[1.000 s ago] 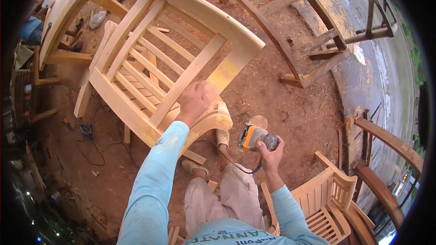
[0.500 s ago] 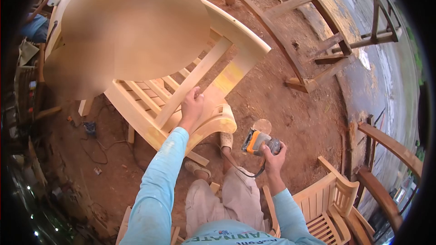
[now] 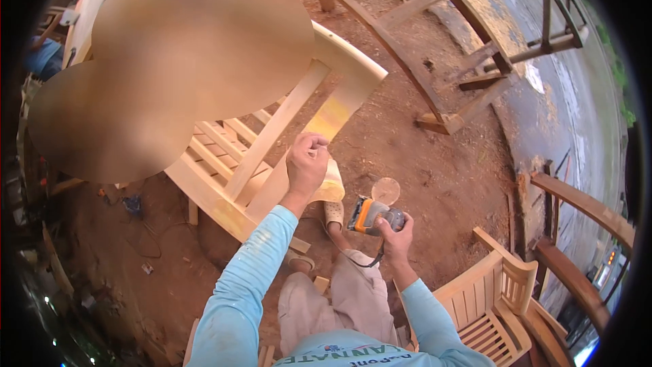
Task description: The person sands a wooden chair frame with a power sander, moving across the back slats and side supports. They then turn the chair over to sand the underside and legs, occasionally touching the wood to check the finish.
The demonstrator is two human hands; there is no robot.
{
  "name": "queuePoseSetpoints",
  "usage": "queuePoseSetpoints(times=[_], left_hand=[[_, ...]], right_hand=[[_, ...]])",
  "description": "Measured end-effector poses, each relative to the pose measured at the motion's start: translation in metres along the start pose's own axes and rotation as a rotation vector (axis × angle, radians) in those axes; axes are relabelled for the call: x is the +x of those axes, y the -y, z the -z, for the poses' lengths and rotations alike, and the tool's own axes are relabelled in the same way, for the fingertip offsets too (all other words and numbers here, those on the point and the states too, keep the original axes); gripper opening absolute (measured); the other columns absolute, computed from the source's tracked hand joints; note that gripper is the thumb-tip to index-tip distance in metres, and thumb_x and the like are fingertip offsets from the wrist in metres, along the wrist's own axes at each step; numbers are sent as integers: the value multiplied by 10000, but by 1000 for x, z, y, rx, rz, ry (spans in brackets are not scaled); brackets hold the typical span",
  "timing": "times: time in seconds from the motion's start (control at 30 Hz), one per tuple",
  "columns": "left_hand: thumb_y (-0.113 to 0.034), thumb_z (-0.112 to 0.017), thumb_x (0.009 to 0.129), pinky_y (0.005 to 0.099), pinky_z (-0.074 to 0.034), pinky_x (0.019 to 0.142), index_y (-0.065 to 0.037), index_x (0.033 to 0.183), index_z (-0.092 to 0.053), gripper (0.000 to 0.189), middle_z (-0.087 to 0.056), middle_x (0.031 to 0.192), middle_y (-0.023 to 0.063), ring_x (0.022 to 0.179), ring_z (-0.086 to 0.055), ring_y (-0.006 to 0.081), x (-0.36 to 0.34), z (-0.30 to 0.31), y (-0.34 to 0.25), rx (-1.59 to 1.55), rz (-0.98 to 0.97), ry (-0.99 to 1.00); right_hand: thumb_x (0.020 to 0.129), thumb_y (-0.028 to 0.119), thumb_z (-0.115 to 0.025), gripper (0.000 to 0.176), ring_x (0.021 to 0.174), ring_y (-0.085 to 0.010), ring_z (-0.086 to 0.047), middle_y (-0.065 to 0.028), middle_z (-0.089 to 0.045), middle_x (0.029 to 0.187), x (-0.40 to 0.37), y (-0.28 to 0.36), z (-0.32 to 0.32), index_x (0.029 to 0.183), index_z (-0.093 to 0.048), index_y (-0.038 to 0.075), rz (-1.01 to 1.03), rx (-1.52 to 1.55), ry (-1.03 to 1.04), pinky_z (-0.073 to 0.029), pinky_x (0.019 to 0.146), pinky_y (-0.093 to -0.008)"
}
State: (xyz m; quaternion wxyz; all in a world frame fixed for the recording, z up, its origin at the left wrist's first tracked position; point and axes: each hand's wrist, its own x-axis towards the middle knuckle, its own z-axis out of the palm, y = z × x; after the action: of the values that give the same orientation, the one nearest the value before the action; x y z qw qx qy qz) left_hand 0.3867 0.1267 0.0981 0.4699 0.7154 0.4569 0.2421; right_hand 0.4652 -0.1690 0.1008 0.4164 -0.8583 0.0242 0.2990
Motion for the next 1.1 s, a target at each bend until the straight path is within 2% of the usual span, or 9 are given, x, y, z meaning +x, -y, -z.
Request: queuePoseSetpoints(times=[0.1,0.2,0.37,0.47,0.63,0.73,0.83,0.9,1.1], left_hand=[[-284,-848,857,395,-569,803,-25,1038,-660,368,-639,1091,104,895,-678,246,-3,-11,-43,343,-45,119],[-384,-894,794,431,-546,786,-53,1098,-614,530,-601,1087,98,865,-640,266,-6,-27,-41,363,-53,147],[-271,-865,819,404,-547,758,-41,1170,-604,494,-611,1108,129,797,-634,254,-29,-24,-17,190,-104,92],[-146,-839,829,377,-551,711,-30,1155,-624,407,-636,1054,134,760,-639,235,-57,15,-20,60,-28,106],[-103,-840,864,326,-527,637,-28,1057,-646,284,-635,951,90,710,-637,174,-133,90,1,-9,176,52],[-82,-836,867,324,-517,640,-26,938,-659,198,-628,821,58,689,-636,161,-187,144,12,87,205,-79],[-89,-837,857,334,-520,657,-20,832,-663,189,-676,768,73,700,-661,166,-251,198,34,162,224,-189],[-140,-826,878,365,-539,663,-11,849,-671,204,-709,775,103,703,-680,213,-298,236,44,151,330,-210],[-127,-793,901,350,-542,602,-10,822,-675,184,-695,696,85,635,-685,166,-476,353,134,157,542,-420]], right_hand=[[767,365,-925,799,1010,-230,-677,-154,-680,1142,-3,-6,0,1334,-529,-34,1,-17,8,-565,913,-373],[765,370,-926,795,1007,-239,-683,-159,-683,1150,-10,0,1,1322,-535,-41,-30,-61,3,-569,909,-378],[772,356,-922,788,1025,-226,-666,-149,-669,1156,-11,-31,-1,1331,-526,-35,30,-9,8,-563,906,-366],[779,346,-917,782,1018,-212,-641,-119,-644,1153,-17,-20,0,1341,-516,-22,15,18,62,-548,916,-357],[790,293,-889,738,1016,-199,-618,-103,-619,1156,-31,-11,-3,1344,-505,-6,41,5,121,-534,925,-359],[796,264,-867,716,1023,-201,-616,-110,-617,1160,-43,-13,-7,1348,-499,-5,46,44,170,-535,923,-363],[799,250,-855,703,1015,-200,-615,-111,-618,1149,-63,-12,-15,1347,-494,-5,48,78,234,-537,913,-360],[800,247,-852,696,1004,-197,-615,-108,-618,1136,-83,-11,-24,1340,-493,-5,73,100,279,-539,902,-356],[800,249,-850,697,926,-177,-622,-104,-623,1080,-180,-26,-60,1327,-480,-17,203,138,381,-555,827,-342]])
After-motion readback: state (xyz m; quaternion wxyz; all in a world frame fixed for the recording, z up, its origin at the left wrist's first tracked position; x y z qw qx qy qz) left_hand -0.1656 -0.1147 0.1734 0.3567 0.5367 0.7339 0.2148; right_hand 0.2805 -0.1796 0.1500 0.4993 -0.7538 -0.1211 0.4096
